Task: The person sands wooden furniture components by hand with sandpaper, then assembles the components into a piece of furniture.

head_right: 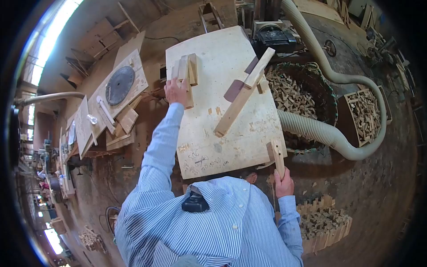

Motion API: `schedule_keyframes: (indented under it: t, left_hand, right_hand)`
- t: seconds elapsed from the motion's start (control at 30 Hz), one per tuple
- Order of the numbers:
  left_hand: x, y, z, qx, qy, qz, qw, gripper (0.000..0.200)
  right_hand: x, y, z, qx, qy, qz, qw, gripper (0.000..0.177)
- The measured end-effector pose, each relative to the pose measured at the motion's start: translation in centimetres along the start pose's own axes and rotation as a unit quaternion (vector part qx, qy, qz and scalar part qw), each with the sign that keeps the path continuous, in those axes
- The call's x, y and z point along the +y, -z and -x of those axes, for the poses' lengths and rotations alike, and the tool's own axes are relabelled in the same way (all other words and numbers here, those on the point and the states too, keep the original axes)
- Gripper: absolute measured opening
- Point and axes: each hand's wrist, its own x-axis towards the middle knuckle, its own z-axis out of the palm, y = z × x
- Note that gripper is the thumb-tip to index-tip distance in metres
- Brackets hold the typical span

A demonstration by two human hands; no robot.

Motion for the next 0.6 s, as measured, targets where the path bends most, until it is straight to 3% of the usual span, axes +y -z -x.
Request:
schedule_keyframes:
  t: [0.03, 0.13, 0.27, 0.37, 0.5, 0.6]
  left_hand:
    - [0.1, -0.3, -1.4, 0.0, 0.004, 0.001, 1.0, 0.046]
    - [1.0, -1.5, -4.7, -0.147, 0.079, -0.064, 0.984, 0.05]
    - [-0.3, -4.8, -6.3, -0.164, 0.047, -0.049, 0.984, 0.045]
    - [4.2, -3.6, -4.1, -0.178, -0.018, 0.087, 0.98, 0.042]
    - [11.6, -5.5, -1.1, -0.249, -0.151, 0.14, 0.946, 0.037]
    - [16.5, -7.6, 0.3, -0.261, -0.119, 0.127, 0.95, 0.038]
  right_hand:
    - [-0.2, 0.0, 0.0, 0.001, -0.008, 0.001, 1.0, 0.052]
    - [-0.3, -0.1, 0.0, 0.004, -0.012, -0.002, 1.0, 0.051]
    - [-0.3, -0.3, 0.0, 0.022, -0.027, 0.008, 0.999, 0.051]
    - [-0.6, 0.0, 0.3, 0.021, -0.045, 0.008, 0.999, 0.05]
    - [-1.5, 0.4, 0.0, 0.008, -0.039, 0.033, 0.999, 0.05]
    - [-1.9, 0.4, 0.1, 0.006, -0.045, 0.023, 0.999, 0.051]
